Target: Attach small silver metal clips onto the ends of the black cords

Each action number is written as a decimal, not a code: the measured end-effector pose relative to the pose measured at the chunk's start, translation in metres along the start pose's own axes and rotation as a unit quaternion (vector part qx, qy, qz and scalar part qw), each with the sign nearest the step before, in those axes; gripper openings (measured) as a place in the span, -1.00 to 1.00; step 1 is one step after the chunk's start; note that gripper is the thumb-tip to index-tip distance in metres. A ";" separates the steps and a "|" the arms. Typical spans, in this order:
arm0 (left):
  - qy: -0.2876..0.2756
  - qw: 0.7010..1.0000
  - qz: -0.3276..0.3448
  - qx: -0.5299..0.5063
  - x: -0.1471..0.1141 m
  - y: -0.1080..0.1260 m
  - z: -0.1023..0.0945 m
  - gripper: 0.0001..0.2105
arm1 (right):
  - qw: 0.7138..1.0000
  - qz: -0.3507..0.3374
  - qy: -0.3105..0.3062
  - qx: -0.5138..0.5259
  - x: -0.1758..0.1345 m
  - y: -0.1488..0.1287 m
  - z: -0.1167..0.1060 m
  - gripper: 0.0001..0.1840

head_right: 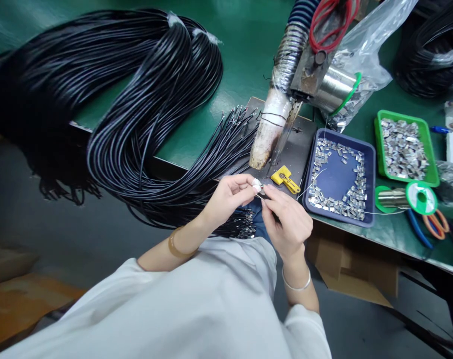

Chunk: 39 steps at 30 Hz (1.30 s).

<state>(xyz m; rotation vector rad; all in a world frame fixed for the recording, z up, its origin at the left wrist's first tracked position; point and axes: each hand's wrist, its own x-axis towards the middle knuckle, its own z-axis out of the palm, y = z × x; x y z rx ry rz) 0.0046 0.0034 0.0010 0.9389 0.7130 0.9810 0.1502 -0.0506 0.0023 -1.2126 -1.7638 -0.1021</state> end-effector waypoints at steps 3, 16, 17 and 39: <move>0.003 1.000 0.009 0.007 0.000 0.000 0.000 -0.76 | 1.000 -0.014 -0.006 -0.021 0.000 0.001 0.000 -0.73; 0.026 1.000 0.006 0.012 0.002 -0.002 -0.002 -0.82 | 0.999 0.028 -0.010 0.033 -0.002 0.002 -0.001 -0.74; 0.024 1.000 0.005 0.014 0.001 -0.002 -0.002 -0.84 | 0.999 0.041 0.002 0.036 -0.002 0.002 -0.001 -0.75; 0.039 0.992 0.035 0.111 0.006 -0.005 0.004 -0.88 | 0.998 0.057 0.033 -0.012 0.003 0.007 0.012 -0.77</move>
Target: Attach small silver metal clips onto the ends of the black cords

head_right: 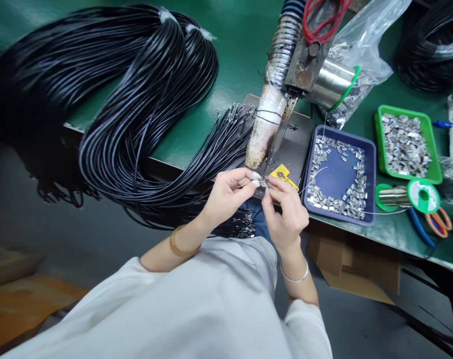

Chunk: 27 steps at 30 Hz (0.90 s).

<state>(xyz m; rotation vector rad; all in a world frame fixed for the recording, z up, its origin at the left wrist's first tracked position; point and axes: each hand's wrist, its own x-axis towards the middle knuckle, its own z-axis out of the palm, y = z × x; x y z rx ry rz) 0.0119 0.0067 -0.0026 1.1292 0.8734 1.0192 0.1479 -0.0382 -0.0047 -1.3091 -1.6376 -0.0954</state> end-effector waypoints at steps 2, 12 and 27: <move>0.000 1.000 -0.003 0.001 0.001 0.000 0.001 -0.89 | 1.000 0.006 0.002 0.002 0.001 0.001 0.000 -0.77; 0.004 1.000 0.017 0.020 0.002 0.009 0.001 -0.93 | 1.000 0.006 0.005 -0.003 0.007 -0.005 -0.001 -0.76; 0.009 0.998 0.013 0.068 0.001 0.012 0.000 -0.93 | 1.000 -0.010 -0.005 -0.025 0.006 -0.003 -0.003 -0.80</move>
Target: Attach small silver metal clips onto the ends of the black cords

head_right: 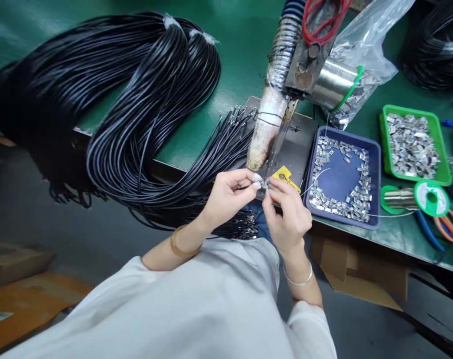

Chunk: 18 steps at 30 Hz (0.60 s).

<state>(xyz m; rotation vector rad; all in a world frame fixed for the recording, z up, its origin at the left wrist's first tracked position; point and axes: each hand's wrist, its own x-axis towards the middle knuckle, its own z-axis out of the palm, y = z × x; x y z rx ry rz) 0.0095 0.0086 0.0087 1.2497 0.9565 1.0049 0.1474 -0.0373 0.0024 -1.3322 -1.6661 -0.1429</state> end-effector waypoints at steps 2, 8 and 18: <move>-0.001 1.000 0.006 0.000 0.001 0.001 0.000 -0.94 | 1.000 -0.001 0.003 0.006 0.001 -0.001 0.000 -0.78; -0.008 1.000 0.004 -0.012 0.002 -0.002 -0.001 -0.92 | 1.000 -0.005 0.011 0.021 0.002 -0.001 -0.001 -0.76; -0.016 1.000 0.010 0.002 -0.001 -0.006 -0.004 -0.90 | 1.000 -0.010 -0.001 0.000 -0.001 0.001 -0.001 -0.82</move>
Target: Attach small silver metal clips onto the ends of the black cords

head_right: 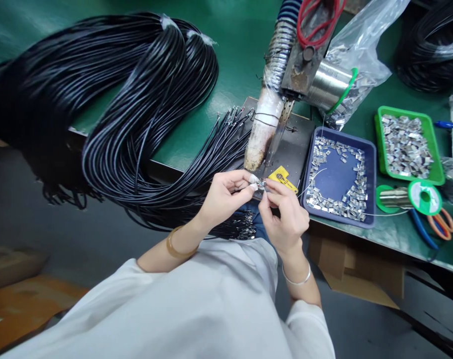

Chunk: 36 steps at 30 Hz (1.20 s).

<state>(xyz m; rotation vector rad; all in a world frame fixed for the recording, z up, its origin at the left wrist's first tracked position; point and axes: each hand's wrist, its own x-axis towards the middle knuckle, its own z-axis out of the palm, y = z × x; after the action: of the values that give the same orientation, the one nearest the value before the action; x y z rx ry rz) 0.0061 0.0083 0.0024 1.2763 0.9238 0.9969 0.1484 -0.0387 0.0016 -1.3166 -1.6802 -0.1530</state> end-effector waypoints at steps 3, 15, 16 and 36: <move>0.001 1.000 0.000 -0.005 0.000 0.002 0.002 -0.89 | 1.000 0.014 -0.002 0.005 0.001 0.000 0.001 -0.80; -0.002 1.000 0.013 0.003 0.000 -0.001 0.004 -0.90 | 0.999 0.036 0.010 0.010 0.003 -0.002 0.001 -0.81; -0.005 1.000 0.013 0.000 0.000 -0.001 0.004 -0.90 | 0.999 0.039 0.013 0.017 0.003 -0.002 0.001 -0.81; 0.009 1.000 0.014 -0.003 0.000 0.003 0.004 -0.90 | 0.999 0.041 0.012 0.017 0.003 -0.001 0.003 -0.79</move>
<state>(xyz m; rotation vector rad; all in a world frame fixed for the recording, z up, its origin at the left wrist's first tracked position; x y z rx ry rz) 0.0100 0.0074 0.0061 1.2796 0.9186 1.0334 0.1459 -0.0348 0.0028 -1.3516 -1.5999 -0.0917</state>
